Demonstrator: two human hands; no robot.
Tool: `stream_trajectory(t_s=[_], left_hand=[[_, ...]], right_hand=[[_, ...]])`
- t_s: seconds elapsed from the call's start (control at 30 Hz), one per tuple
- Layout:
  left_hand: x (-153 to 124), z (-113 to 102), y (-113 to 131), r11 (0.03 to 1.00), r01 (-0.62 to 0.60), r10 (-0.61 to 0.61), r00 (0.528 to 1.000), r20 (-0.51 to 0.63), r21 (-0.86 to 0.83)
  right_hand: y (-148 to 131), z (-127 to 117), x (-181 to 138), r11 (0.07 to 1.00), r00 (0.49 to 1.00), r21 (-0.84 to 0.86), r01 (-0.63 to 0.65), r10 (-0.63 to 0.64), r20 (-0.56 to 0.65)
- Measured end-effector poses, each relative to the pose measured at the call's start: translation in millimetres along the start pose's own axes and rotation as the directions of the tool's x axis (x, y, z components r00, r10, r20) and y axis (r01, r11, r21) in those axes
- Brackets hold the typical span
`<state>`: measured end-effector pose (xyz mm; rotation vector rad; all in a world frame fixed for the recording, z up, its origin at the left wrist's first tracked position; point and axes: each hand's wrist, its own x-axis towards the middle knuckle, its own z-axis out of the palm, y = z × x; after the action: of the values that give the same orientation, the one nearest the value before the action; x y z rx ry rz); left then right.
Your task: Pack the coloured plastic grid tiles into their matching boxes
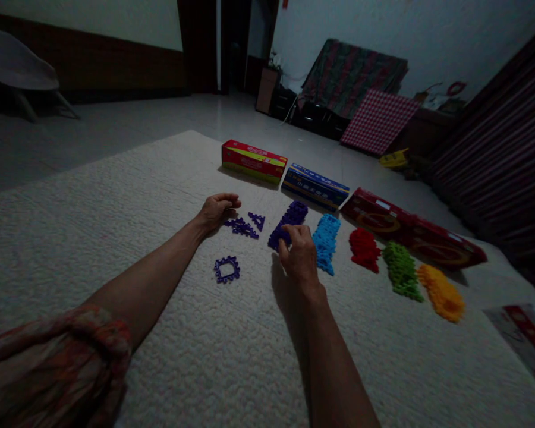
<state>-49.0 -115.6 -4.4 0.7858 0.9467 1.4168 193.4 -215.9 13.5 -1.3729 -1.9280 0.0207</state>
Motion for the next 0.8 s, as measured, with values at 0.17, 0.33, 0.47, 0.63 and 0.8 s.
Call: stream_trajectory(t_s=[0.17, 0.33, 0.47, 0.63, 0.8], left_hand=[[-2.0, 0.8, 0.9, 1.0, -0.004, 0.004, 1.0, -0.004, 0.017], [0.7, -1.0, -2.0, 1.0, -0.005, 0.005, 1.0, 0.001, 0.005], [2.4, -2.1, -3.4, 1.0, -0.016, 0.016, 1.0, 0.005, 0.005], [2.1, -2.2, -3.4, 1.0, -0.017, 0.017, 1.0, 0.008, 0.012], [2.1, -2.2, -3.0, 1.0, -0.005, 0.005, 1.0, 0.003, 0.028]], right_hand=[[-34.0, 6.7, -9.1, 0.94, 0.895, 0.326, 0.102, -0.23, 0.383], [-57.2, 11.6, -21.1, 0.918, 0.758, 0.376, 0.126, -0.334, 0.56], [-65.5, 10.6, -21.4, 0.911, 0.73, 0.361, 0.199, -0.384, 0.566], [-75.9, 7.6, -19.7, 0.922, 0.732, 0.308, 0.235, -0.376, 0.568], [-73.4, 0.9, -16.9, 0.954, 0.8, 0.277, 0.114, -0.253, 0.544]])
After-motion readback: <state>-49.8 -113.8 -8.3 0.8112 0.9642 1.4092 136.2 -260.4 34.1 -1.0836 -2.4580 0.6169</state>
